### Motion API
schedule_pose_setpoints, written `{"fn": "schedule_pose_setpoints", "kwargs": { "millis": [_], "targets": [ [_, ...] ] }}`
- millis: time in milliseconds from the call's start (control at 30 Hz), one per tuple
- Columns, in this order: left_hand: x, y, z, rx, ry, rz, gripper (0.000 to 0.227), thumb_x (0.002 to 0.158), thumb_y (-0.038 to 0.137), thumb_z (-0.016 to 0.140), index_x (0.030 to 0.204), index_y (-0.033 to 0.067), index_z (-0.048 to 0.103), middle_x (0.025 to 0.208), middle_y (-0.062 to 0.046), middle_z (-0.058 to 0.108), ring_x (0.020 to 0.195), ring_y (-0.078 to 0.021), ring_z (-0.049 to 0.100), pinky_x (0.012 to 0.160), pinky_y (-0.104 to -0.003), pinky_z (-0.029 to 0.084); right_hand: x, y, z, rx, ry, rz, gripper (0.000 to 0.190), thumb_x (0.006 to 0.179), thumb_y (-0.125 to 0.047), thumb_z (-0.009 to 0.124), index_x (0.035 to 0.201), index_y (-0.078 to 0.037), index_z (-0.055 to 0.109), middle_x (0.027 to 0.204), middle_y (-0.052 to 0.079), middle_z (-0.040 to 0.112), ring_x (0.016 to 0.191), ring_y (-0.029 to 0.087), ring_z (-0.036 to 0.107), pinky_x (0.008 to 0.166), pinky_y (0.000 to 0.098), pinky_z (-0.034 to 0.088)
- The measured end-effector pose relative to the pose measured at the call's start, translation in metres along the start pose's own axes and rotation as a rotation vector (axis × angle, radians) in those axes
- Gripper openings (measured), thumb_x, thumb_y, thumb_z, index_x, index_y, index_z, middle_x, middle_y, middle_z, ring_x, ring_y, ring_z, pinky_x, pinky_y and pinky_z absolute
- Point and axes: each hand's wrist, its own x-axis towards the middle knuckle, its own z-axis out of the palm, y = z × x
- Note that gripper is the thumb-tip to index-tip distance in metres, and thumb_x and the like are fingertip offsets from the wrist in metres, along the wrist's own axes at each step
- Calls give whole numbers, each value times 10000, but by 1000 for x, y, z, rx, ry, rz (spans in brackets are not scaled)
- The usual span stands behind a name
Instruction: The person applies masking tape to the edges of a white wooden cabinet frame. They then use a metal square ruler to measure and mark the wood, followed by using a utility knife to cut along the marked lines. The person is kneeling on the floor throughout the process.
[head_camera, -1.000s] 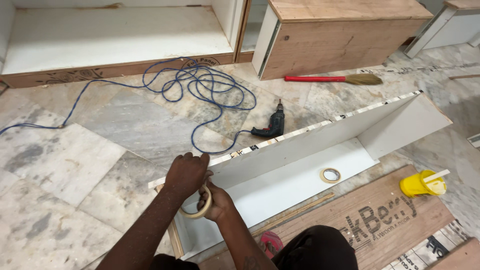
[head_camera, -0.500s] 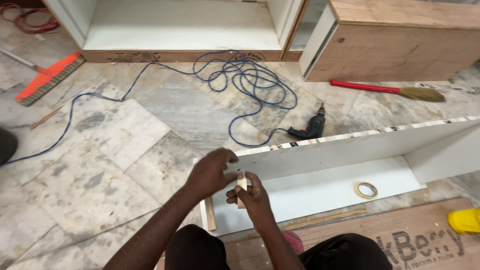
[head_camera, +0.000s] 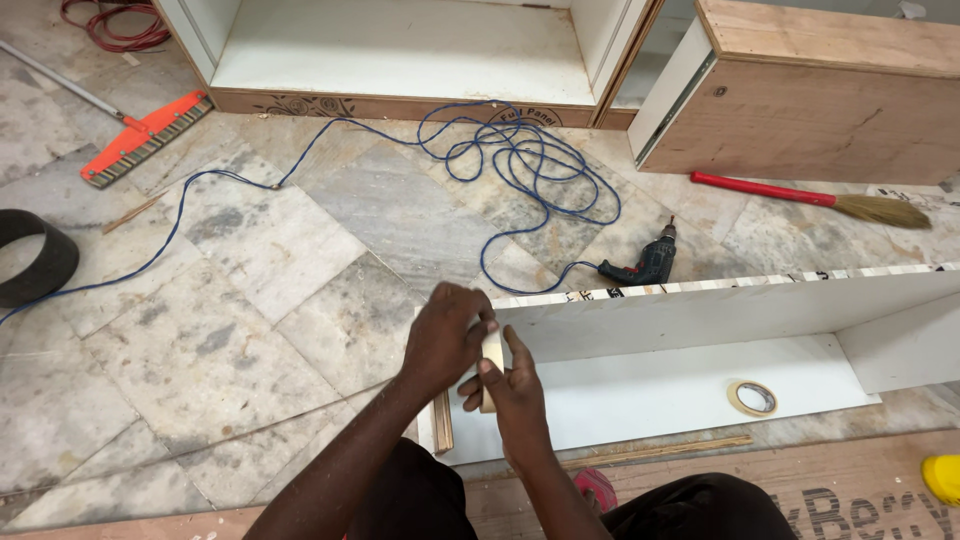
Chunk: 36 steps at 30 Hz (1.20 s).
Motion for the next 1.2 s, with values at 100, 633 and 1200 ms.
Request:
{"fn": "schedule_pose_setpoints", "kwargs": {
  "millis": [100,633,1200],
  "targets": [
    [16,-7,2,37,44,-36,125,878,154,729,862,94,620,844,-74,676,896,-264,634,720,-438,506,5,-5,2,-110,75,9,802,923,-394,643,1535,-20,285,748,148,715,604,163,672,578,301,548],
    [61,-46,21,82,-53,-273,143,950,238,670,950,113,602,906,-79,716,834,-281,709,707,-452,520,31,-2,17,-158,131,64,581,962,-389,622,1384,-3,522,694,121,714,525,145,639,499,282,483],
    [67,-54,24,24,-141,-356,191,941,252,712,943,87,616,838,-88,716,776,-249,711,696,-435,525,41,12,17,-88,137,100,458,994,-319,590,1341,-22,555,667,124,700,489,144,622,475,287,501]
  ]
}}
